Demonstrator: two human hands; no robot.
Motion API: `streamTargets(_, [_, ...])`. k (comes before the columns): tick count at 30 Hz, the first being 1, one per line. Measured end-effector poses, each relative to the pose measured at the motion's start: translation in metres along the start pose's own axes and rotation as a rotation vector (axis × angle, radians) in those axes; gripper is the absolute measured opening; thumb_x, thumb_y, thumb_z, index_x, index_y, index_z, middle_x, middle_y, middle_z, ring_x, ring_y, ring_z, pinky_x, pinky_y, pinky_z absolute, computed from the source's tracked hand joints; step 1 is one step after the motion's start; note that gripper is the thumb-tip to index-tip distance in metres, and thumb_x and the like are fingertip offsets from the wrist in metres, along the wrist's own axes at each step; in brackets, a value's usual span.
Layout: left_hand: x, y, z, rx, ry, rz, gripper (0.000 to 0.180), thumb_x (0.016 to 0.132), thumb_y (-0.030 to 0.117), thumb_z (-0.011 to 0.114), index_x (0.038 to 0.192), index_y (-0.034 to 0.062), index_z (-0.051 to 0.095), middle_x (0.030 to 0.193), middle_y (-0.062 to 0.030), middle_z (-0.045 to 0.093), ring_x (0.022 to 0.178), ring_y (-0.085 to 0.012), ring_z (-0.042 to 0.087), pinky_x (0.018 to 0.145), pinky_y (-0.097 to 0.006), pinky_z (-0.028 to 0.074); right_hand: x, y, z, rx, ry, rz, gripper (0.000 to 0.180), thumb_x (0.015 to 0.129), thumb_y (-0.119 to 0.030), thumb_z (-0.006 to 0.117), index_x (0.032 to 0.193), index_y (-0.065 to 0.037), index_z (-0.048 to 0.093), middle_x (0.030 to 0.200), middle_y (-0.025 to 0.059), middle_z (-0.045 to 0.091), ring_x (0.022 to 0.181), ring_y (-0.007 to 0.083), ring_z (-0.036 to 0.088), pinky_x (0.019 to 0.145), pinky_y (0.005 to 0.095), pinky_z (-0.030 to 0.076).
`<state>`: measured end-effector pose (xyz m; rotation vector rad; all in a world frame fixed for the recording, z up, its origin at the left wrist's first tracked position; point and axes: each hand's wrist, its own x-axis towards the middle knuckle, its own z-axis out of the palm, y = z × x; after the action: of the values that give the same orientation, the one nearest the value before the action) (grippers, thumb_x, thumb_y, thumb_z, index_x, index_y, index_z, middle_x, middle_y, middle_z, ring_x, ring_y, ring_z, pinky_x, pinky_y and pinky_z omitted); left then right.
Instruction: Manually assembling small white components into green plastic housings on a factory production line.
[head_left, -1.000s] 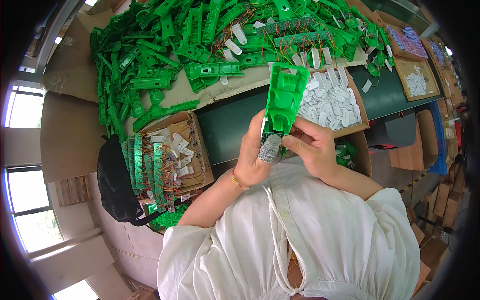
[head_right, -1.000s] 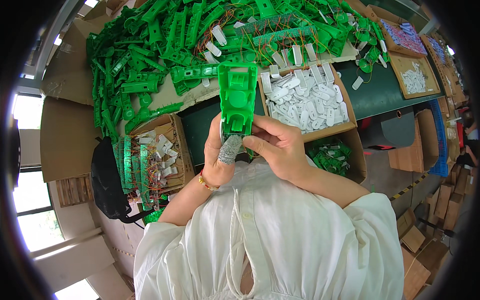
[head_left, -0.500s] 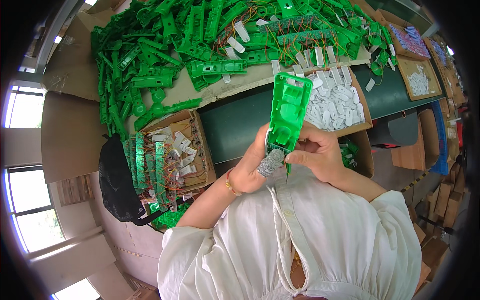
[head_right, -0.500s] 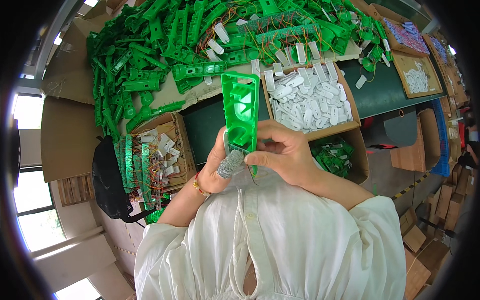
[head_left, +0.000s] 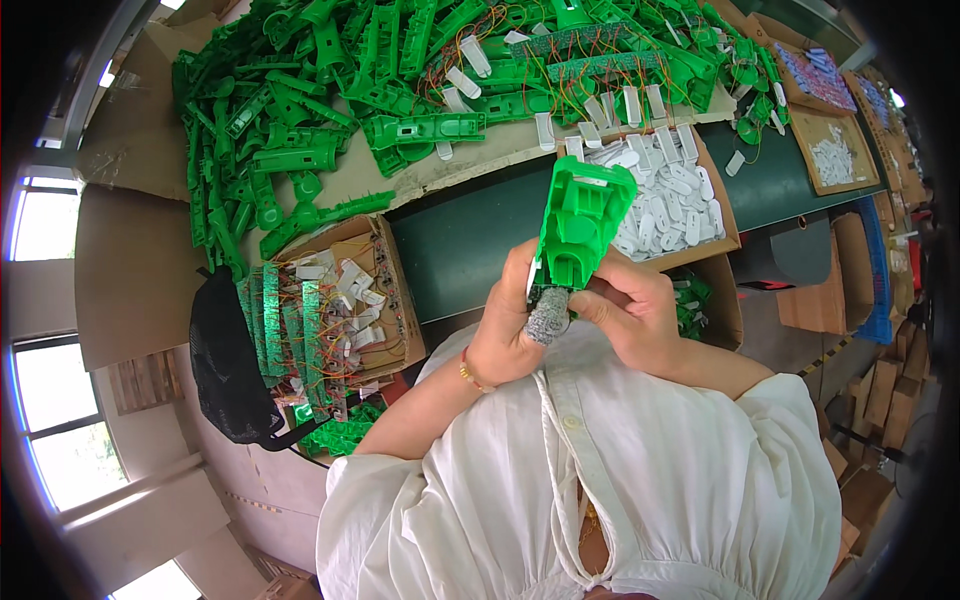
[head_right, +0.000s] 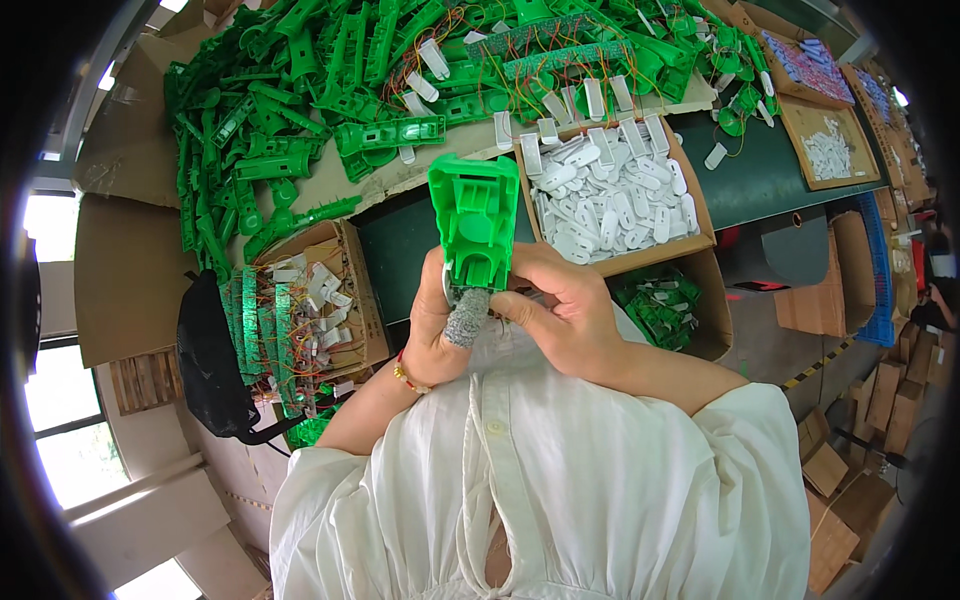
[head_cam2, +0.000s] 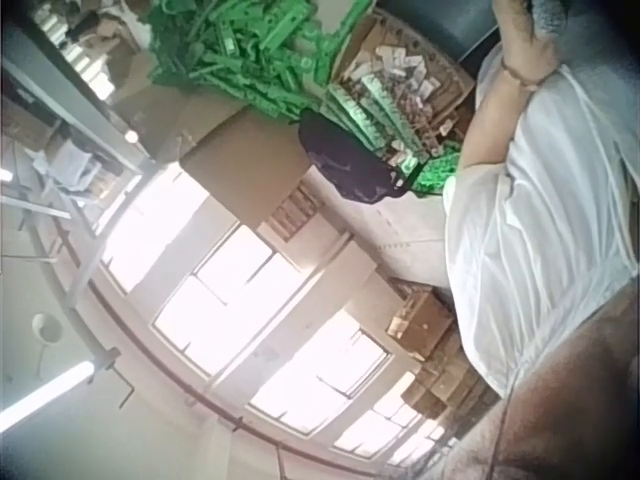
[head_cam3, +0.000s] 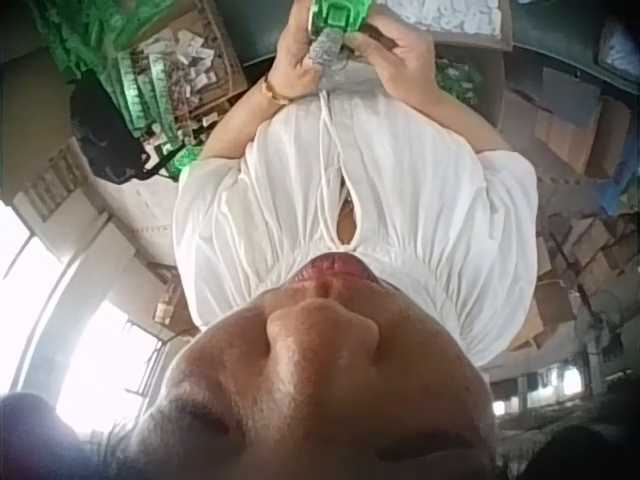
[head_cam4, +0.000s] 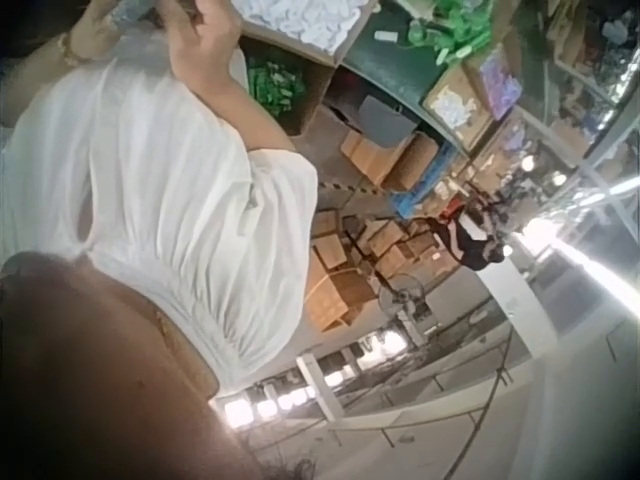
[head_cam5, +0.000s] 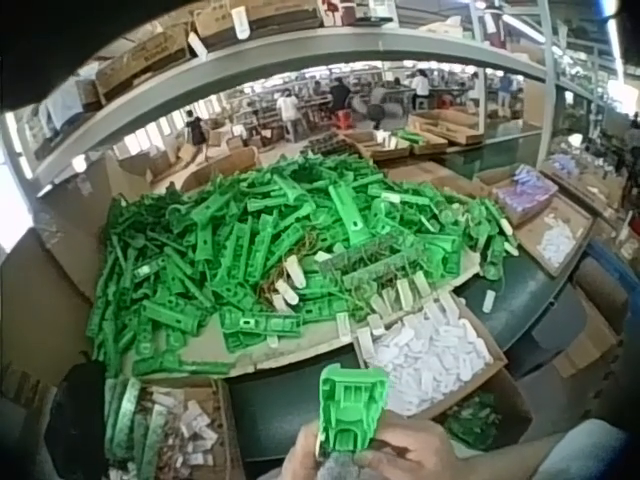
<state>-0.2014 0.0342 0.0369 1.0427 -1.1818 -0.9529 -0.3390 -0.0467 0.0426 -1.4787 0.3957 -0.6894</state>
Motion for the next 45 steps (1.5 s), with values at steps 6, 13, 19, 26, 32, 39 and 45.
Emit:
streamTargets(6, [0.007, 0.000, -0.007, -0.148, -0.065, -0.131, 0.057, 0.088, 0.018, 0.044, 0.136, 0.0035, 0.018, 0.113, -0.0068, 0.046, 0.092, -0.0119, 0.050, 0.071, -0.025, 0.046, 0.009, 0.002, 0.000, 0.234, 0.058, 0.102, 0.030, 0.085, -0.006, 0.056, 0.113, 0.004, 0.050, 0.096, 0.0066, 0.056, 0.080, 0.0094, 0.056, 0.065, 0.0223, 0.047])
streamTargets(13, [0.003, -0.010, -0.005, -0.096, -0.067, 0.085, 0.052, 0.089, 0.014, 0.038, 0.137, 0.0022, 0.021, 0.111, -0.0081, 0.051, 0.093, -0.0159, 0.053, 0.079, -0.027, 0.044, 0.020, 0.002, 0.000, 0.238, 0.096, 0.156, 0.028, 0.079, -0.011, 0.060, 0.104, 0.000, 0.053, 0.085, 0.0027, 0.056, 0.067, 0.0059, 0.050, 0.057, 0.0200, 0.042])
streamTargets(19, [0.006, -0.006, 0.005, 0.154, 0.091, 0.060, 0.046, 0.086, 0.008, 0.043, 0.131, 0.0020, 0.036, 0.101, -0.0101, 0.058, 0.088, -0.0170, 0.057, 0.079, -0.027, 0.044, 0.021, 0.001, 0.006, 0.008, 0.178, 0.090, 0.023, 0.072, -0.009, 0.060, 0.093, -0.002, 0.055, 0.075, 0.0002, 0.055, 0.066, 0.0048, 0.049, 0.058, 0.0231, 0.042])
streamTargets(26, [0.007, -0.013, 0.003, -0.208, 0.152, -0.274, 0.046, 0.087, 0.009, 0.049, 0.132, 0.0064, 0.038, 0.105, -0.0027, 0.057, 0.087, -0.0120, 0.056, 0.073, -0.023, 0.045, 0.023, 0.017, 0.003, 0.099, 0.190, 0.132, 0.017, 0.076, -0.012, 0.061, 0.090, -0.002, 0.057, 0.072, -0.0002, 0.055, 0.062, 0.0040, 0.049, 0.054, 0.0204, 0.040])
streamTargets(32, [0.016, -0.005, -0.002, -0.862, 0.196, -0.498, 0.058, 0.092, 0.042, 0.036, 0.139, 0.0119, 0.021, 0.119, -0.0049, 0.049, 0.094, -0.0169, 0.055, 0.076, -0.032, 0.047, 0.030, 0.010, -0.001, 0.345, 0.091, 0.303, 0.020, 0.085, -0.020, 0.059, 0.091, -0.001, 0.058, 0.068, -0.0026, 0.053, 0.055, 0.0031, 0.045, 0.047, 0.0185, 0.037])
streamTargets(39, [0.012, -0.013, -0.004, -0.887, 0.062, -0.389, 0.054, 0.091, 0.036, 0.042, 0.136, 0.0107, 0.026, 0.118, -0.0059, 0.049, 0.102, -0.0183, 0.051, 0.083, -0.033, 0.045, 0.024, 0.016, -0.006, 0.307, -0.010, 0.212, 0.021, 0.087, -0.023, 0.057, 0.091, -0.002, 0.057, 0.067, -0.0043, 0.048, 0.056, 0.0034, 0.042, 0.052, 0.0191, 0.038])
streamTargets(45, [0.006, -0.021, -0.002, -0.957, 0.025, -0.330, 0.052, 0.092, 0.035, 0.041, 0.136, 0.0100, 0.026, 0.119, -0.0071, 0.048, 0.106, -0.0193, 0.050, 0.090, -0.036, 0.041, 0.021, 0.015, -0.007, 0.132, -0.040, 0.213, 0.021, 0.086, -0.024, 0.059, 0.089, -0.003, 0.057, 0.066, -0.0037, 0.047, 0.060, 0.0035, 0.044, 0.053, 0.0190, 0.037])
